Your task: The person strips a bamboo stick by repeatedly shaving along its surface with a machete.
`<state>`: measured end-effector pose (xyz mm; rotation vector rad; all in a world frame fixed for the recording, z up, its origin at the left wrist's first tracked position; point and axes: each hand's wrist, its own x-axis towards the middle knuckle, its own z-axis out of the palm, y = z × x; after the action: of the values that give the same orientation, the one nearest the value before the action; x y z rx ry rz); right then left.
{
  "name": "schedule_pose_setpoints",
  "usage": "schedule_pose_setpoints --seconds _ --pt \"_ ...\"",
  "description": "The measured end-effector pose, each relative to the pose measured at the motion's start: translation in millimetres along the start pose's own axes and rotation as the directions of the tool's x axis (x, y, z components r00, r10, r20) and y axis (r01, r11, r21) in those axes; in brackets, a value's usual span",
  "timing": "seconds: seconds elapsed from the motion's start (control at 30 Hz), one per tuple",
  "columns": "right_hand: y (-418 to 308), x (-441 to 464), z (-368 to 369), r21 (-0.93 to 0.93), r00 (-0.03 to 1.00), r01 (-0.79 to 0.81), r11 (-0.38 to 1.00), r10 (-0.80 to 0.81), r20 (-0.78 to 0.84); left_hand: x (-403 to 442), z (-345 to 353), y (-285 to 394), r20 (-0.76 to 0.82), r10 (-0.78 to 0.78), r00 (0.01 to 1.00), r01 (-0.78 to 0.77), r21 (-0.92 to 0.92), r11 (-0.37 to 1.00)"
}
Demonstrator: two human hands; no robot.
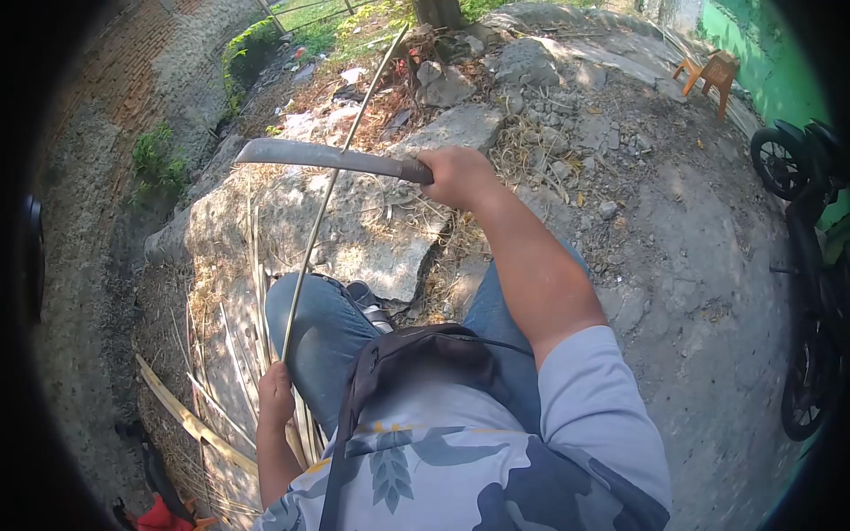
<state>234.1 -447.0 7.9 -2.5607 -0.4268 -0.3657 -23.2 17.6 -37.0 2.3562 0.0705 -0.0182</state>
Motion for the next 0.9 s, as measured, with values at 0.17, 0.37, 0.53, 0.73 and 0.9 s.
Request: schedule_pose_setpoints --seconds 0.17,0.37,0.53,0.73,0.9 --pt "-17 -8 5 0.009 0.984 0.144 0.990 -0.144 0.107 -2 -2 -3 0.019 -0.005 1.000 0.006 -0.023 1.000" --pt "-65 -13 35 -0.050 0.852 0.481 0.875 -0.453 0.262 -5 -1 8 -0.019 -0.028 0.999 0.029 0.045 0.999" --pt "-30 1 24 -0.111 0.960 0.272 0.956 -0.261 0.106 -9 0 -7 -0.037 -0.013 0.999 0.013 0.015 1.000" --pt "3 5 12 0.092 0.948 -0.312 0.946 0.317 -0.040 -3 0 0 -0.038 0.042 0.998 -0.038 0.100 0.994" --pt "0 -1 5 0.132 0.993 -0.108 0.985 0.114 -0.038 -4 4 -11 -0.043 0.002 0.999 -0.001 0.022 1.000"
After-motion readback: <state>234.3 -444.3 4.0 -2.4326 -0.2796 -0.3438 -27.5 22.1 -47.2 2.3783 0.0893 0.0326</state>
